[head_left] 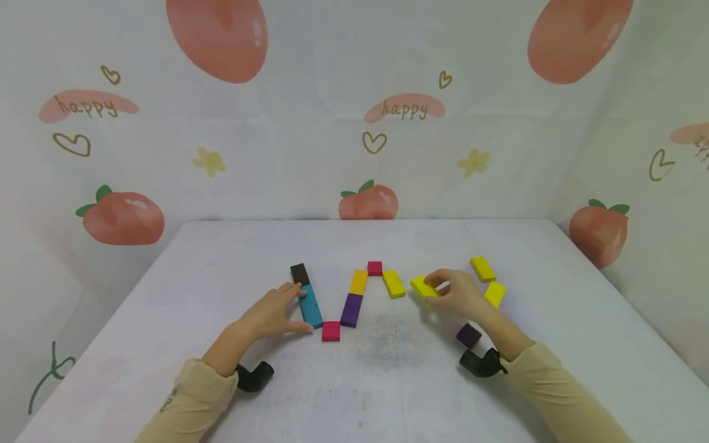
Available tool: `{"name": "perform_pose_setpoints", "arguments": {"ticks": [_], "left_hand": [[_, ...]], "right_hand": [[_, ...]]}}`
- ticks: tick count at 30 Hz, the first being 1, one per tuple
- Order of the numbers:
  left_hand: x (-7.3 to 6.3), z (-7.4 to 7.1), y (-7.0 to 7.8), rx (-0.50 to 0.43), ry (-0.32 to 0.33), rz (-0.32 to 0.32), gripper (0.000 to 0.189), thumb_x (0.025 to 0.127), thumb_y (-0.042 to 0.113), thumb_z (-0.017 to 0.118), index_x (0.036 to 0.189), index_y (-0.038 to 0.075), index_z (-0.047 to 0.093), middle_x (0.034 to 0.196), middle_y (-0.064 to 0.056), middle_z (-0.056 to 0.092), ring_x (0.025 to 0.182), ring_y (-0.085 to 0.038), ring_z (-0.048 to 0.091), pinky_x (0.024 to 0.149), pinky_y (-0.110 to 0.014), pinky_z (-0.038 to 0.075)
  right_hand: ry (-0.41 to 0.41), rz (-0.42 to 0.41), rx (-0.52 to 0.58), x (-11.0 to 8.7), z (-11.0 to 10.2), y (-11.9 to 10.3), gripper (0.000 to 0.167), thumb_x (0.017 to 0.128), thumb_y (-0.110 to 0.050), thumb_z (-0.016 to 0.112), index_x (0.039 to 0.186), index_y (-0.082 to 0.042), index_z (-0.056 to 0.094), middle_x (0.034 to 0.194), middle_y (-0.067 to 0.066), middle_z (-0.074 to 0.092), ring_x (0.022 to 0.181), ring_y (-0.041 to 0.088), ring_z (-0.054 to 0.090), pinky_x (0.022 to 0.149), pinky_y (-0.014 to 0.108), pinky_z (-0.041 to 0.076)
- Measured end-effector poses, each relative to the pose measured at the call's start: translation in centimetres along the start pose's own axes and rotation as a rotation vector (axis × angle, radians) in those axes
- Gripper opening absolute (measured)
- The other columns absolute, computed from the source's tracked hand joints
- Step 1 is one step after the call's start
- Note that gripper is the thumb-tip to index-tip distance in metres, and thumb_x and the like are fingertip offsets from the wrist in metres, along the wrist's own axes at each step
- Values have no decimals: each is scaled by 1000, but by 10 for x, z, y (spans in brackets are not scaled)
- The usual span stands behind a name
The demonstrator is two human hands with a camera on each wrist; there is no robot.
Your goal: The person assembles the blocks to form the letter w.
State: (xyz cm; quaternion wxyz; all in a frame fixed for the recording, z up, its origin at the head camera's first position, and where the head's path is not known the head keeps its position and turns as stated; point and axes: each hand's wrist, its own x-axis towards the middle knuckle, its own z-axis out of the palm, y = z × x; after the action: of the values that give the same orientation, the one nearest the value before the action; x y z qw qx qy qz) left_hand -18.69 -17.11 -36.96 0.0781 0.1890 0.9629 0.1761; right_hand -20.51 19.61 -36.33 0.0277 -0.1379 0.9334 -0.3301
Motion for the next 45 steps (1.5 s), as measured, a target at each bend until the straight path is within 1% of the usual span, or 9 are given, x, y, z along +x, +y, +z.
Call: {"name": "perform_pose_setpoints", "arguments": {"ticks": [5, 12, 16, 24, 31, 38, 45], "left_hand": [[0, 1, 0, -2, 2, 0, 82, 74, 42, 75, 135, -3, 44, 141, -25, 41, 126, -45, 42, 104, -55, 38], [0, 1, -1, -4, 6, 6, 82, 74, 42, 75, 135, -3, 44, 141, -25, 41, 126, -45, 42, 104, -55, 38], [1, 1, -1, -3, 4, 3, 82, 74, 42, 75, 135, -3, 44, 141, -25, 41, 127, -45, 42, 104, -56, 38], [0, 1, 0, -1, -1, -8, 82, 74, 43, 75, 135, -2, 44, 142, -25, 41, 126, -45, 43, 104, -55, 39], [1, 1, -1, -6, 0, -5, 82, 74, 42, 75, 135, -2, 44, 142, -25, 40, 126, -45, 42, 104, -55, 39], [3, 2, -3, -3, 1, -2, 81, 75, 41, 75, 135, -3, 44, 142, -25, 40, 125, -46, 43, 103, -56, 39], [2, 2, -3, -1, -1, -1, 82, 75, 42, 75, 136, -3, 43, 142, -26, 40, 126, -46, 42, 103, -56, 39]], "right_hand": [[-17, 21, 7, -1, 3, -2, 37, 79, -14, 72, 112, -1, 63, 108, 20, 65, 86, 25, 64, 74, 35, 57], [-32, 19, 19, -3, 7, -5, 36, 79, -13, 72, 112, -1, 63, 107, 19, 64, 86, 25, 65, 73, 34, 57], [-35, 26, 22, -3, 9, -5, 36, 78, -13, 72, 111, -2, 63, 106, 18, 65, 85, 23, 64, 73, 33, 57], [-38, 21, 21, -4, 14, -7, 35, 78, -13, 73, 109, -2, 63, 104, 17, 65, 83, 21, 64, 72, 32, 57], [-49, 16, 34, -5, 19, -10, 33, 78, -12, 72, 108, -1, 63, 103, 17, 65, 81, 19, 62, 71, 31, 57], [-71, 2, 35, -5, 22, -11, 34, 78, -12, 72, 108, -1, 63, 102, 16, 65, 80, 18, 61, 72, 31, 57], [-91, 9, 25, -5, 25, -14, 33, 78, -13, 73, 107, -2, 63, 100, 14, 64, 79, 18, 60, 72, 31, 58]]}}
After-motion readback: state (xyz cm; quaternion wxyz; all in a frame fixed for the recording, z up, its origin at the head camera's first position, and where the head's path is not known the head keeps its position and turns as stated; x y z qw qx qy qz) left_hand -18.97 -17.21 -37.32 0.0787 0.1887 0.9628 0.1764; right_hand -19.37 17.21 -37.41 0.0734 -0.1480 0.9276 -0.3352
